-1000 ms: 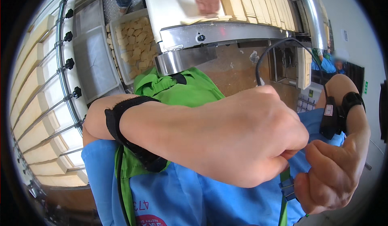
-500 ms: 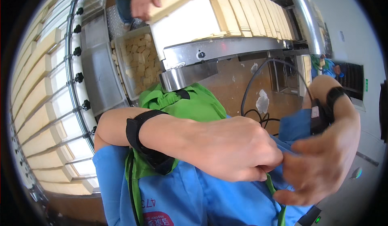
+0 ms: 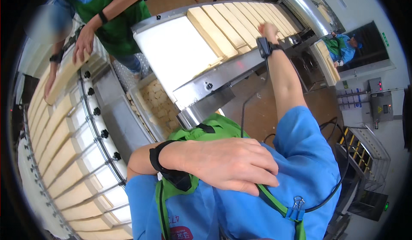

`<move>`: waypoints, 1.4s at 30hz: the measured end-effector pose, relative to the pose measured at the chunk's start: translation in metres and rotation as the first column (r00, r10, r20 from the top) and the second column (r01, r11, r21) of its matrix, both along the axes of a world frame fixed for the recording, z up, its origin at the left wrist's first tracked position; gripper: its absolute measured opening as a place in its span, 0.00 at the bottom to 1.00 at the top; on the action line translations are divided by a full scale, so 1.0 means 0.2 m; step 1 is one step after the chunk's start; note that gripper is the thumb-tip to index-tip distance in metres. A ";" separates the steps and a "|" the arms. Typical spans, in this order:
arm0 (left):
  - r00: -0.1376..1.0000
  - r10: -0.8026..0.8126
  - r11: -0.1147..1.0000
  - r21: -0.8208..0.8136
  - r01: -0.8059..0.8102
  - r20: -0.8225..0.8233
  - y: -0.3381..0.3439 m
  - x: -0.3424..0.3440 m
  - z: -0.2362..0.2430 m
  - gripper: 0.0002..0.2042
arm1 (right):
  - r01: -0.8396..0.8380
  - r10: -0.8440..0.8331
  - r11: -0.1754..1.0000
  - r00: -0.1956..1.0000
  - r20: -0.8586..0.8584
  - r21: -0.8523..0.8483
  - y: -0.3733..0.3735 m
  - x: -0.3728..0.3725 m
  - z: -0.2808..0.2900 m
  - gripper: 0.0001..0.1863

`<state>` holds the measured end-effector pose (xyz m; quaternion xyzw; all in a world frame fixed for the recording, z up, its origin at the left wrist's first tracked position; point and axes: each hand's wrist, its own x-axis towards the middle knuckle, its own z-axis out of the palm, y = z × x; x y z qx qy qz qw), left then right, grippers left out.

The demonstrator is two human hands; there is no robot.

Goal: Organize and align rectangular blocks on a moving conveyor belt in a production facility.

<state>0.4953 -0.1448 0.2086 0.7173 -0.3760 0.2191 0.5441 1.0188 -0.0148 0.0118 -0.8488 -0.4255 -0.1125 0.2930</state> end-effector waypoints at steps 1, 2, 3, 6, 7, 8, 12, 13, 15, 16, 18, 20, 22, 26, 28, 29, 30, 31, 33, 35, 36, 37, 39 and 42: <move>0.998 0.046 0.999 0.009 -0.046 -0.042 0.04 -0.02 -0.04 0.16 | 0.096 0.014 0.966 0.908 -0.418 0.241 0.08 -0.18 -0.05 0.16; 0.988 0.130 0.991 -0.013 -0.132 -0.082 0.09 -0.04 -0.07 0.16 | 0.293 0.113 0.873 0.655 -0.747 0.389 0.16 -0.41 -0.09 0.15; 0.967 0.226 0.973 -0.027 -0.230 -0.115 0.15 -0.07 -0.10 0.15 | 0.129 0.081 0.960 0.723 -0.686 0.249 0.12 -0.58 -0.07 0.14; 0.779 0.511 0.839 0.013 -0.544 -0.364 0.43 -0.05 -0.22 0.14 | -0.203 0.166 0.979 0.885 -0.434 -0.038 -0.10 -0.62 -0.18 0.25; 0.580 0.652 0.677 0.030 -0.736 -0.488 0.52 -0.03 -0.28 0.13 | -0.152 0.144 0.986 0.985 -0.099 -0.075 -0.17 -0.74 -0.26 0.28; 0.328 0.730 0.485 0.118 -0.866 -0.599 0.63 -0.01 -0.41 0.12 | -0.221 0.187 0.963 0.960 -0.207 -0.156 -0.20 -0.84 -0.27 0.31; -0.027 0.880 0.134 0.301 -0.944 -0.475 1.14 0.18 -0.75 0.11 | -0.232 0.155 0.947 0.936 -0.317 -0.221 -0.14 -1.05 -0.23 0.34; -0.034 0.915 0.107 0.324 -0.940 -0.401 1.27 0.26 -0.84 0.13 | -0.201 0.102 0.938 0.938 -0.331 -0.282 -0.10 -1.06 -0.22 0.35; -0.060 0.944 0.062 0.352 -0.934 -0.323 1.49 0.41 -0.98 0.15 | -0.238 0.137 0.923 0.938 -0.319 -0.303 -0.02 -1.08 -0.19 0.36; -0.099 0.974 0.005 0.460 -0.888 -0.202 1.58 0.51 -1.04 0.15 | -0.255 0.156 0.909 0.942 -0.298 -0.330 0.01 -1.09 -0.19 0.37; -0.131 0.988 -0.063 0.560 -0.826 -0.083 1.75 0.69 -1.12 0.16 | -0.260 0.171 0.895 0.950 -0.260 -0.362 0.03 -1.10 -0.25 0.39; -0.126 0.990 -0.046 0.709 -0.704 -0.061 1.91 0.85 -1.18 0.16 | -0.262 0.211 0.897 0.961 -0.177 -0.355 0.02 -1.12 -0.30 0.43; -0.171 0.985 -0.107 0.703 -0.703 -0.022 2.04 0.96 -1.26 0.15 | -0.300 0.226 0.876 0.947 -0.228 -0.377 0.01 -1.16 -0.27 0.49; -0.298 0.951 -0.094 0.842 -0.532 -0.082 2.20 1.13 -1.34 0.17 | -0.357 0.277 0.868 0.925 -0.260 -0.346 0.01 -1.15 -0.26 0.46; -0.337 0.936 -0.085 0.860 -0.502 -0.104 2.19 1.21 -1.29 0.18 | -0.353 0.268 0.855 0.928 -0.257 -0.381 0.02 -1.12 -0.27 0.47; -0.377 0.919 -0.080 0.878 -0.472 -0.119 2.17 1.22 -1.27 0.18 | -0.350 0.263 0.842 0.931 -0.253 -0.412 0.02 -1.12 -0.27 0.48; -0.359 0.931 -0.121 0.881 -0.458 -0.059 2.19 1.18 -1.26 0.22 | -0.372 0.282 0.828 0.923 -0.263 -0.419 0.02 -1.12 -0.28 0.48; -0.386 0.920 -0.123 0.886 -0.448 -0.068 2.20 1.12 -1.27 0.22 | -0.401 0.329 0.825 0.914 -0.239 -0.398 0.03 -1.11 -0.30 0.47; -0.508 0.857 -0.140 0.914 -0.380 -0.079 2.18 0.96 -1.23 0.21 | -0.463 0.403 0.798 0.886 -0.231 -0.385 0.06 -1.10 -0.29 0.46; -0.605 0.791 -0.154 0.927 -0.341 -0.091 2.09 0.73 -1.16 0.21 | -0.596 0.522 0.682 0.803 -0.290 -0.424 0.11 -1.08 -0.20 0.43; -0.664 0.739 -0.141 0.938 -0.317 -0.113 2.03 0.58 -1.12 0.22 | -0.662 0.577 0.654 0.750 -0.323 -0.366 0.12 -1.07 -0.20 0.43; -0.727 0.674 -0.137 0.947 -0.291 -0.126 1.96 0.43 -1.09 0.23 | -0.729 0.640 0.615 0.684 -0.350 -0.298 0.15 -1.05 -0.21 0.42; -0.761 0.626 -0.101 0.950 -0.296 -0.171 1.78 0.20 -1.08 0.26 | -0.811 0.637 0.497 0.583 -0.504 -0.309 0.23 -1.01 -0.23 0.44; -0.638 0.613 -0.260 0.644 -0.720 -0.467 1.46 -0.05 -1.19 0.31 | -0.771 0.647 0.482 0.633 -0.424 -0.416 0.29 -0.99 -0.35 0.53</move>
